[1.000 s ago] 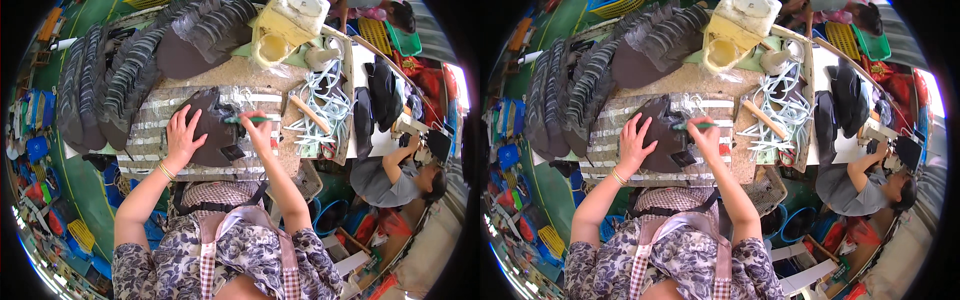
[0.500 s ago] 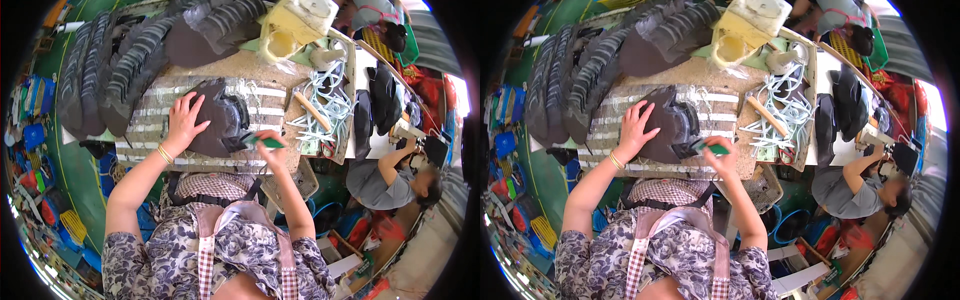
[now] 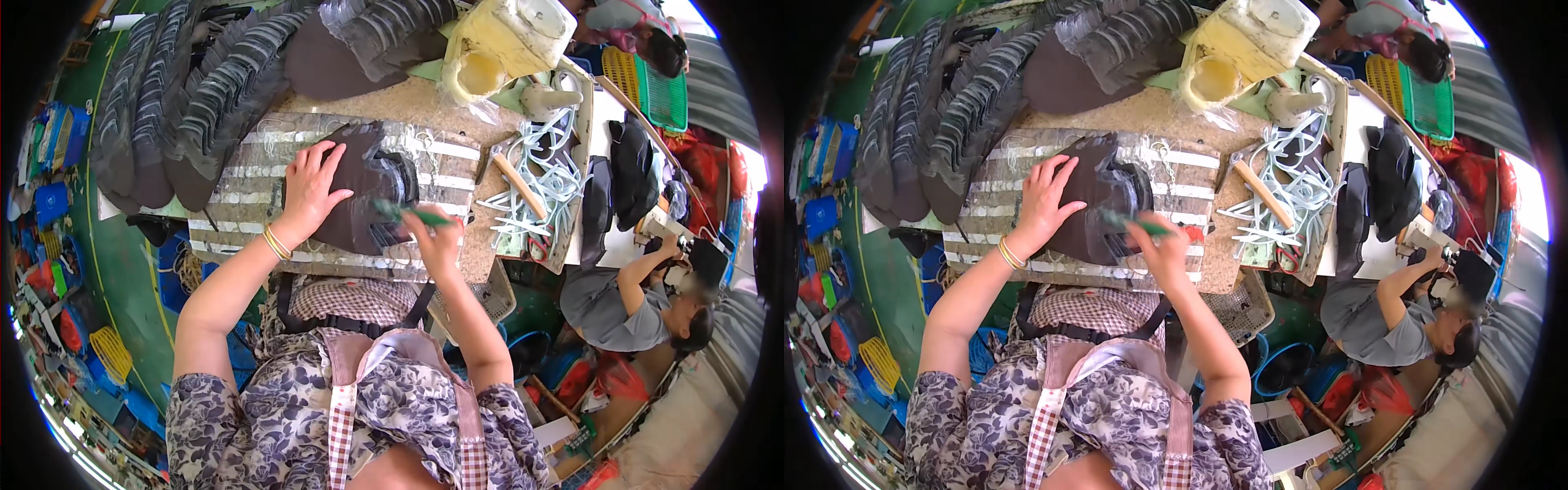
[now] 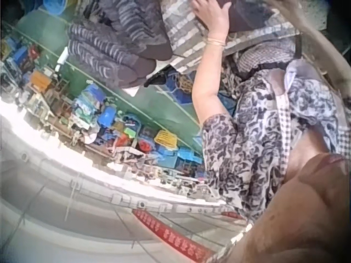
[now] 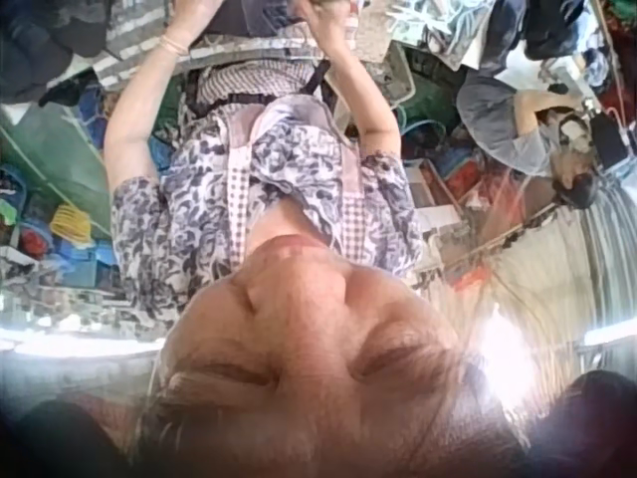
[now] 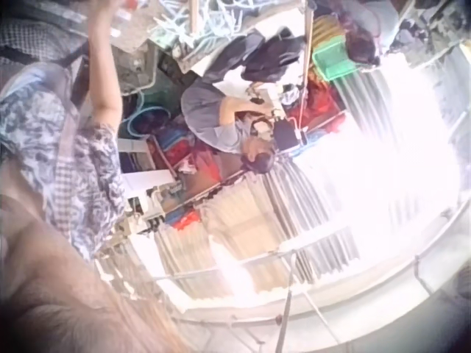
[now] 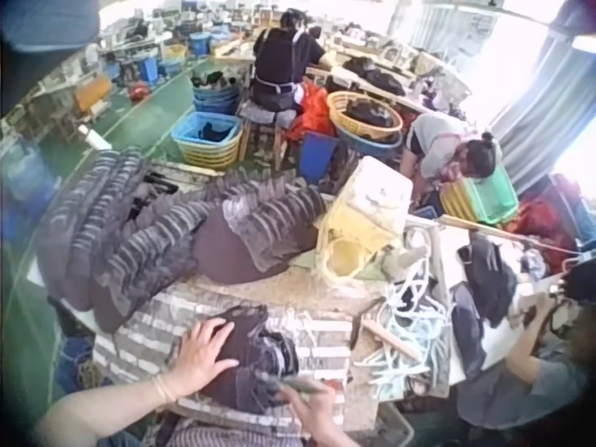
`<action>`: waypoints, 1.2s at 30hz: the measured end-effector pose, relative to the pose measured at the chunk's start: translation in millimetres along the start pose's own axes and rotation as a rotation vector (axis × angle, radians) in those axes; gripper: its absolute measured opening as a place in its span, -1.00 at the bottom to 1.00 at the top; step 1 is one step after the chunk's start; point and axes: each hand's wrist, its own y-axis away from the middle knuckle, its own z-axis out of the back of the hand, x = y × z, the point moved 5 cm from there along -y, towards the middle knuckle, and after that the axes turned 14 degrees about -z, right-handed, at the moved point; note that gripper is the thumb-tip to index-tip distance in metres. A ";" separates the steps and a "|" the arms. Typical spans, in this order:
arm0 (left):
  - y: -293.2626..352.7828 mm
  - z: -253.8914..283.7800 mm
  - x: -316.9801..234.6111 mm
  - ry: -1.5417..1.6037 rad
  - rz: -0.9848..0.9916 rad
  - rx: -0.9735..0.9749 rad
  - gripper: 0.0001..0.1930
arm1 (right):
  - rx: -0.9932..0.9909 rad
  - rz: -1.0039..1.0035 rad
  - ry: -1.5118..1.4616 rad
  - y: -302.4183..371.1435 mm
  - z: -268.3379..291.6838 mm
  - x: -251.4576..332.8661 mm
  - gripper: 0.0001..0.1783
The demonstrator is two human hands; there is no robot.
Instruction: The person applies adhesive to dark shoe upper components using a green brush, dipping it into a yellow container, and then handles white lining materials at a manufacturing workstation.
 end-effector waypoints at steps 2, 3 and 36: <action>-4.7 -1.1 0.8 -0.005 0.003 0.005 -0.22 | 0.032 -0.003 0.164 -48.3 -24.0 9.3 -0.81; -5.5 -1.9 0.4 -0.010 0.011 0.022 -0.20 | 0.032 -0.008 0.256 -69.5 -34.1 5.7 -0.79; 17.0 -4.8 16.9 0.318 -0.443 -0.237 -0.80 | 0.300 0.292 0.202 33.2 27.2 -21.3 -0.78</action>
